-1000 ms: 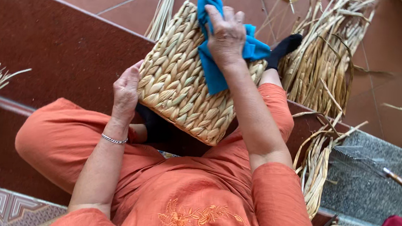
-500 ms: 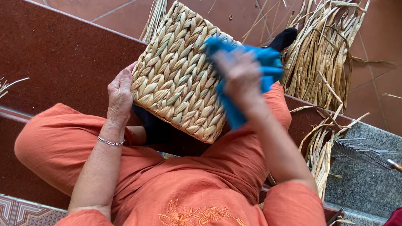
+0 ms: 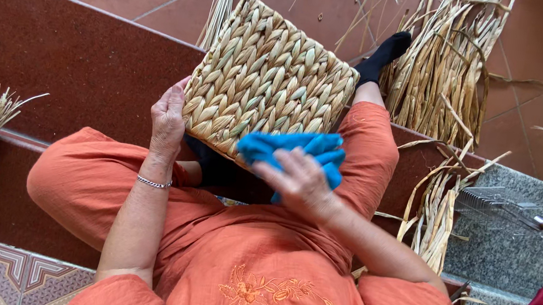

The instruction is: The person trims excess strands from a woven basket using shears, then wipes the basket with a blue cloth. The person rotates the basket to clean different sides and the interior.

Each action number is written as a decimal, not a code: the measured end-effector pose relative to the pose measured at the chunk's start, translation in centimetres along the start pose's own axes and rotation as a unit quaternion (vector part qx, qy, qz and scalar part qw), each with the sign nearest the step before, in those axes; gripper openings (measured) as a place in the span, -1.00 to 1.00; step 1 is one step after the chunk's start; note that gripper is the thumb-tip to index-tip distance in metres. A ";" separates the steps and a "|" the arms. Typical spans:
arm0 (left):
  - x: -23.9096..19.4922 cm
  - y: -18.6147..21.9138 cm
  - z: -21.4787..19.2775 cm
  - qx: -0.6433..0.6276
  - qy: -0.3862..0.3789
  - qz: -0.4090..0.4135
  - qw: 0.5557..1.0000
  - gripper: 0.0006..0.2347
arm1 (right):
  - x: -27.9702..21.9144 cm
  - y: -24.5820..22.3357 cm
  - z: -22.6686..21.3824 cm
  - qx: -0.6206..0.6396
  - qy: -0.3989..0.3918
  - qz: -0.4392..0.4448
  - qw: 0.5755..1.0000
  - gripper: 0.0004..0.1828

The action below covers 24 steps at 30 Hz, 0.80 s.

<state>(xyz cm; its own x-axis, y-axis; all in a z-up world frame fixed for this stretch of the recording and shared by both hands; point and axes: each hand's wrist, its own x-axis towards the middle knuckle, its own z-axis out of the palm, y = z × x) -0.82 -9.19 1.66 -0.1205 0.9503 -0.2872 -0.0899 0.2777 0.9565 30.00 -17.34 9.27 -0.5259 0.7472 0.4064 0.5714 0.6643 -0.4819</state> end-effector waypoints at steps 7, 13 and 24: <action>0.1 0.7 0.3 -0.024 -0.025 0.004 0.999 -0.64 | 1.4 14.0 -1.5 -0.197 0.108 0.226 0.948 -0.62; 0.9 0.7 0.2 -0.023 -0.009 -0.036 0.999 -0.63 | 0.7 7.8 -0.5 -0.095 0.097 0.209 0.968 -0.65; -2.9 3.2 2.2 0.071 -0.074 0.023 0.994 -0.43 | 3.3 3.4 -3.4 0.097 0.135 0.149 0.975 -0.47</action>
<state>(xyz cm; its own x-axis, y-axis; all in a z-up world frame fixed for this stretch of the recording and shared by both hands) 1.40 -10.73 5.65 0.0259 0.9700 -0.2419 0.0536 0.2403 0.9692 32.29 -12.54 11.61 -0.1548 0.9022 0.4025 0.5306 0.4196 -0.7365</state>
